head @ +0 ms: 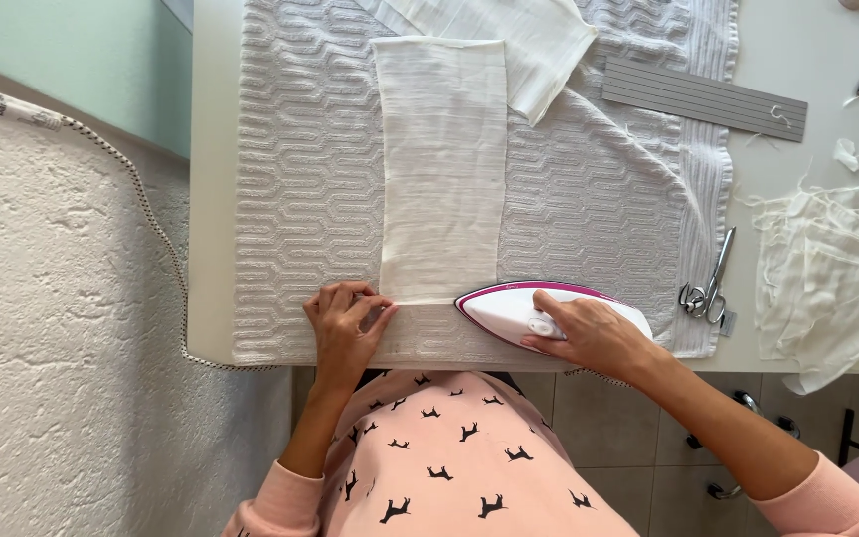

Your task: Ironing and folding small pieces of fabric on a table.

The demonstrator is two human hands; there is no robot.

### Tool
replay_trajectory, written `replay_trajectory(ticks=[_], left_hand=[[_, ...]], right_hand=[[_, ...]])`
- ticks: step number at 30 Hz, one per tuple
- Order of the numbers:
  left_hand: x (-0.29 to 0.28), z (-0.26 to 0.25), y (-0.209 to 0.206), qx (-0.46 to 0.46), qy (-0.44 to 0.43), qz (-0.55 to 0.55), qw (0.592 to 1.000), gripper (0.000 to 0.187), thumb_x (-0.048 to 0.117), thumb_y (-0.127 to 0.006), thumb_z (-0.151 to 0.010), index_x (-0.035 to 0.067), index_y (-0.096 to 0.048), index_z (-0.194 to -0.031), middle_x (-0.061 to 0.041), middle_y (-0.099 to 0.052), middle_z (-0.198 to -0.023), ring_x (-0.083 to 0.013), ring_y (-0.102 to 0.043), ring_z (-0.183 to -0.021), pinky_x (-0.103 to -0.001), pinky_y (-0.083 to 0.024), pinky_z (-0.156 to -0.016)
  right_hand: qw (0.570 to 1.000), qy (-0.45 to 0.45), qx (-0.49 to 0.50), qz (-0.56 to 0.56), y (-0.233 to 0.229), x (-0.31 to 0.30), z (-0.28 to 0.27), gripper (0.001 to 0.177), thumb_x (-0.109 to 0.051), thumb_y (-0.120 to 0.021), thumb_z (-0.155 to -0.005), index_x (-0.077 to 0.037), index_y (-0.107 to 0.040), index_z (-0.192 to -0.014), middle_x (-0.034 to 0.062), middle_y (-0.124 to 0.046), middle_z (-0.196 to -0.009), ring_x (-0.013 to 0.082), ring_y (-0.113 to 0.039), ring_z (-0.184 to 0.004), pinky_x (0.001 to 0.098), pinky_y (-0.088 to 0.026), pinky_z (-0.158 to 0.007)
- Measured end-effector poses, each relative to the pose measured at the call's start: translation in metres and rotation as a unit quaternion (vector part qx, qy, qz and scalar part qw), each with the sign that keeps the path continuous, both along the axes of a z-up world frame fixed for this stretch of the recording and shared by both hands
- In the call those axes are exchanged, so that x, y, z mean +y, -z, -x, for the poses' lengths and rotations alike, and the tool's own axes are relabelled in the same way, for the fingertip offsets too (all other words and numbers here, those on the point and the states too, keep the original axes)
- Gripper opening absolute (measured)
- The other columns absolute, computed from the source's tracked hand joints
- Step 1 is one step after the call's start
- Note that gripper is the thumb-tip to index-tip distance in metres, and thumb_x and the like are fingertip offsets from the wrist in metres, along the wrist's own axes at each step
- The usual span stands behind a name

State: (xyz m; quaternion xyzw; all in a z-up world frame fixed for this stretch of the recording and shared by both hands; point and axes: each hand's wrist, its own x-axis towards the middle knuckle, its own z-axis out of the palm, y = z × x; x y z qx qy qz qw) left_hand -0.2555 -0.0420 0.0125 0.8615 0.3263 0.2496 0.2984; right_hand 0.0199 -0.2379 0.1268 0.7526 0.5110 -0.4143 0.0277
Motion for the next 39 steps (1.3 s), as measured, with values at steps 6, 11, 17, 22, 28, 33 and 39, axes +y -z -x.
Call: replay_trajectory(ticks=[6, 11, 17, 22, 28, 33, 39], left_hand=[[0.002, 0.001, -0.004, 0.034, -0.008, 0.035, 0.999, 0.015, 0.037, -0.082, -0.085, 0.024, -0.075, -0.082, 0.006, -0.063, -0.094, -0.0142, -0.056, -0.103, -0.036, -0.032, -0.098], [0.009, 0.0, 0.004, 0.054, -0.008, 0.052, 0.997, 0.019, 0.041, -0.083, -0.083, 0.024, -0.074, -0.078, 0.005, -0.063, -0.091, -0.0154, -0.057, -0.1, -0.036, -0.034, -0.094], [0.016, 0.0, 0.009, 0.131, 0.015, 0.06, 0.99, 0.025, 0.046, -0.08, -0.081, 0.025, -0.071, -0.074, 0.005, -0.063, -0.092, -0.0186, -0.058, -0.099, -0.039, -0.038, -0.089], [0.021, -0.006, 0.009, 0.178, 0.029, 0.056, 0.982, 0.026, 0.046, -0.082, -0.077, 0.023, -0.071, -0.071, 0.003, -0.064, -0.09, -0.0215, -0.06, -0.096, -0.042, -0.041, -0.086], [0.026, -0.008, 0.009, 0.229, 0.051, 0.072, 0.969, 0.024, 0.044, -0.079, -0.083, 0.023, -0.071, -0.075, 0.002, -0.062, -0.091, -0.0212, -0.059, -0.098, -0.043, -0.041, -0.086], [0.032, -0.007, 0.005, 0.228, 0.064, 0.086, 0.968, 0.017, 0.038, -0.079, -0.085, 0.024, -0.07, -0.08, 0.003, -0.063, -0.09, -0.021, -0.061, -0.097, -0.043, -0.043, -0.086], [0.043, 0.006, 0.019, 0.15, 0.047, 0.092, 0.983, 0.018, 0.033, -0.079, -0.083, 0.022, -0.066, -0.088, 0.002, -0.063, -0.081, -0.0216, -0.065, -0.085, -0.041, -0.048, -0.077]], right_hand=[[1.0, -0.009, 0.0, -0.008, 0.002, 0.005, 0.007, 0.038, -0.047, -0.062, -0.095, -0.017, -0.047, -0.113, 0.0247, -0.074, -0.089, 0.0426, -0.074, -0.094, 0.0534, -0.058, -0.078], [1.0, -0.017, 0.003, -0.011, 0.0, 0.017, 0.014, 0.037, -0.046, -0.063, -0.095, -0.018, -0.048, -0.114, 0.0238, -0.074, -0.089, 0.0417, -0.075, -0.093, 0.0521, -0.059, -0.078], [0.999, -0.038, 0.001, -0.014, 0.006, 0.026, 0.022, 0.038, -0.046, -0.062, -0.096, -0.017, -0.047, -0.115, 0.0231, -0.074, -0.089, 0.0413, -0.075, -0.091, 0.0518, -0.06, -0.077], [0.999, -0.04, 0.003, -0.015, 0.001, 0.04, 0.032, 0.037, -0.046, -0.062, -0.096, -0.017, -0.047, -0.115, 0.0226, -0.075, -0.089, 0.0408, -0.075, -0.09, 0.0515, -0.06, -0.076], [0.999, -0.044, 0.003, -0.022, 0.002, 0.052, 0.044, 0.037, -0.045, -0.062, -0.097, -0.018, -0.046, -0.115, 0.0218, -0.074, -0.087, 0.0409, -0.075, -0.088, 0.0515, -0.06, -0.076], [0.998, -0.052, 0.004, -0.024, 0.008, 0.058, 0.052, 0.038, -0.047, -0.062, -0.096, -0.018, -0.045, -0.115, 0.0198, -0.073, -0.085, 0.0392, -0.075, -0.087, 0.0506, -0.06, -0.074], [0.998, -0.057, 0.01, -0.027, 0.011, 0.066, 0.064, 0.039, -0.047, -0.06, -0.097, -0.018, -0.044, -0.118, 0.0206, -0.072, -0.082, 0.0409, -0.074, -0.083, 0.0518, -0.059, -0.072]])
